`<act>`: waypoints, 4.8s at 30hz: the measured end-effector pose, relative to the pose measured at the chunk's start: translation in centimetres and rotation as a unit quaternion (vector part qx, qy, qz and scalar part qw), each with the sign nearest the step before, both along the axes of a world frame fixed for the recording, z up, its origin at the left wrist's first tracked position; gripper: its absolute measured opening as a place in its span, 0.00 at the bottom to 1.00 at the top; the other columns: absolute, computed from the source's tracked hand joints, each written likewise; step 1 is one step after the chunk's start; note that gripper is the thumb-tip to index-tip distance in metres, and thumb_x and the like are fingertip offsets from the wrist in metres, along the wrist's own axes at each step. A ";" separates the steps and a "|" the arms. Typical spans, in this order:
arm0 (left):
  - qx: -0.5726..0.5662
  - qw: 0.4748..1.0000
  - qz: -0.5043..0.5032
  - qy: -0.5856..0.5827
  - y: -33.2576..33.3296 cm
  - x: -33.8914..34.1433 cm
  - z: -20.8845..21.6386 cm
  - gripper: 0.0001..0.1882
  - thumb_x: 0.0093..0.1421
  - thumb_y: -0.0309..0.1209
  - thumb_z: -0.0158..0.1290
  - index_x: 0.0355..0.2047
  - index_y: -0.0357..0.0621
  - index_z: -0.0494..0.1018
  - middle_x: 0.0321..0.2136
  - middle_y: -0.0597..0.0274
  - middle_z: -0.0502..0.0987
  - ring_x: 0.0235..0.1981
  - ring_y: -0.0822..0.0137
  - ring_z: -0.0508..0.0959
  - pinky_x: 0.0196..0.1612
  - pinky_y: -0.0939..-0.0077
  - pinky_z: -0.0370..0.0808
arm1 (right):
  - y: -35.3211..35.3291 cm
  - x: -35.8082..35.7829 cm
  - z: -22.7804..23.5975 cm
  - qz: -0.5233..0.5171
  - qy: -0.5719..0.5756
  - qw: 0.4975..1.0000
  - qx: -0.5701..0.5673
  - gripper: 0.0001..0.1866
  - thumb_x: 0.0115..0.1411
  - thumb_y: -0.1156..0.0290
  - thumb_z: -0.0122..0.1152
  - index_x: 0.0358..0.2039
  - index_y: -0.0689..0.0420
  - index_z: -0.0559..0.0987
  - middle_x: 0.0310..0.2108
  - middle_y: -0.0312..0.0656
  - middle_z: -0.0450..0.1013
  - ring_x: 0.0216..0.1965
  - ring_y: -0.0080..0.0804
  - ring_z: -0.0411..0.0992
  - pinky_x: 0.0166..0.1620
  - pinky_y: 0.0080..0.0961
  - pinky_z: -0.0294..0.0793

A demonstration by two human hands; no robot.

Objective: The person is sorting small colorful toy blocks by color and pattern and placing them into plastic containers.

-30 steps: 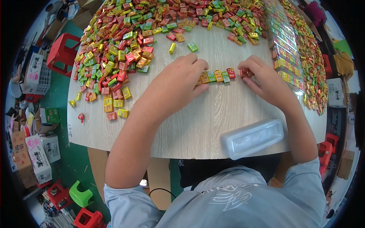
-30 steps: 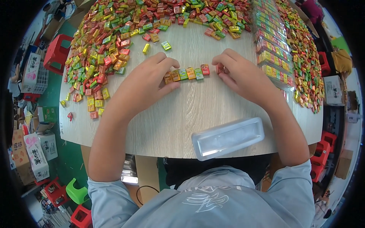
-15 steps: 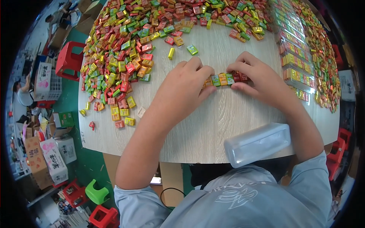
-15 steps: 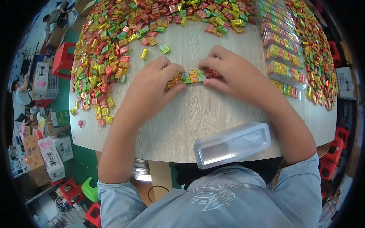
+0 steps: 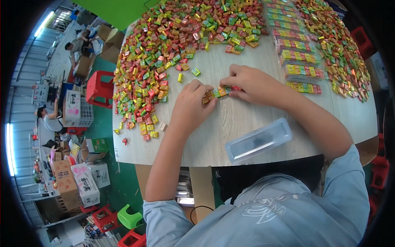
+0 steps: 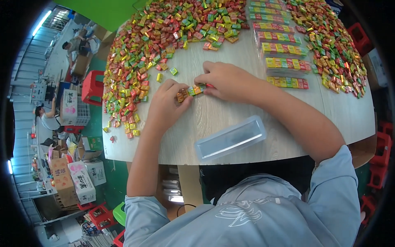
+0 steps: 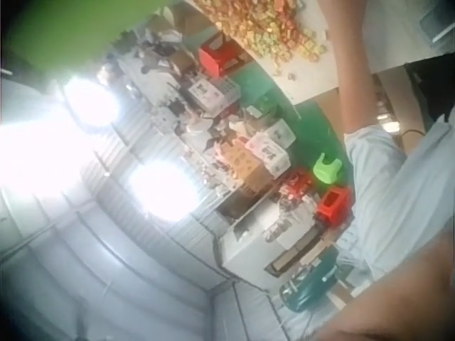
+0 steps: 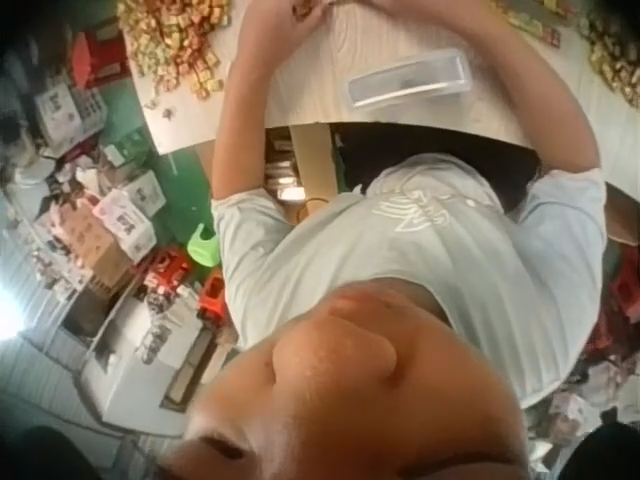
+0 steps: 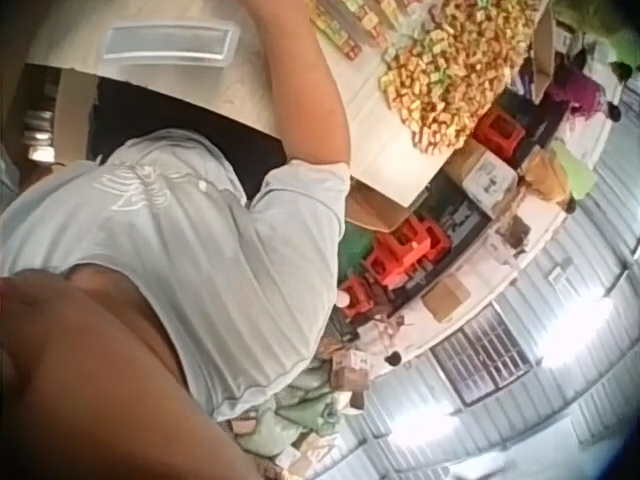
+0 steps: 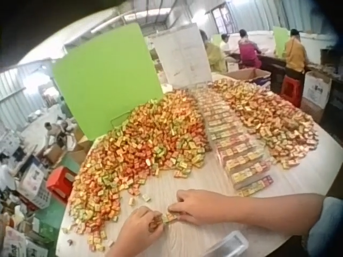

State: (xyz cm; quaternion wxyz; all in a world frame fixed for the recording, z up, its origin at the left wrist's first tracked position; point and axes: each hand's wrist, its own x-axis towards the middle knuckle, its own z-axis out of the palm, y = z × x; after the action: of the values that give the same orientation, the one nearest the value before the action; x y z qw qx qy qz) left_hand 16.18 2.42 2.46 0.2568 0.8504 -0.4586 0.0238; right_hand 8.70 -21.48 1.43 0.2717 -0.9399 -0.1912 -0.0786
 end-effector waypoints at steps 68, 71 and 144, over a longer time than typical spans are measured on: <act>-0.164 0.982 0.086 0.048 1.1 -16.5 0.5 0.29 0.59 0.32 0.64 0.60 0.38 0.71 0.54 0.47 0.76 0.57 0.44 0.74 0.63 0.54 0.69 | -0.6 -13.1 7.0 0.067 -0.016 0.996 -0.054 0.19 0.57 0.62 0.73 0.46 0.56 0.79 0.45 0.42 0.77 0.48 0.47 0.75 0.51 0.41 0.73; -0.163 0.983 0.075 0.041 1.1 -16.6 0.2 0.29 0.59 0.31 0.63 0.60 0.38 0.71 0.56 0.46 0.75 0.58 0.44 0.72 0.64 0.54 0.69 | -0.7 -12.8 7.1 0.069 0.008 0.997 -0.020 0.18 0.57 0.62 0.73 0.45 0.56 0.80 0.44 0.42 0.77 0.46 0.47 0.75 0.49 0.40 0.73; 0.069 0.988 0.112 -0.081 2.7 -7.4 -0.9 0.25 0.61 0.39 0.62 0.57 0.42 0.75 0.46 0.58 0.75 0.51 0.58 0.74 0.56 0.60 0.69 | 2.5 -0.8 1.2 0.056 0.007 0.998 0.007 0.09 0.64 0.73 0.68 0.40 0.61 0.76 0.38 0.46 0.74 0.35 0.44 0.76 0.40 0.38 0.76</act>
State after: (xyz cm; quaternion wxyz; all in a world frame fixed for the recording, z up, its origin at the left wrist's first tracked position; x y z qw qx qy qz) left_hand 8.81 5.08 1.58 0.1548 0.9075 -0.3800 0.0898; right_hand 7.95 -18.94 2.62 0.2835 -0.9263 -0.2412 -0.0581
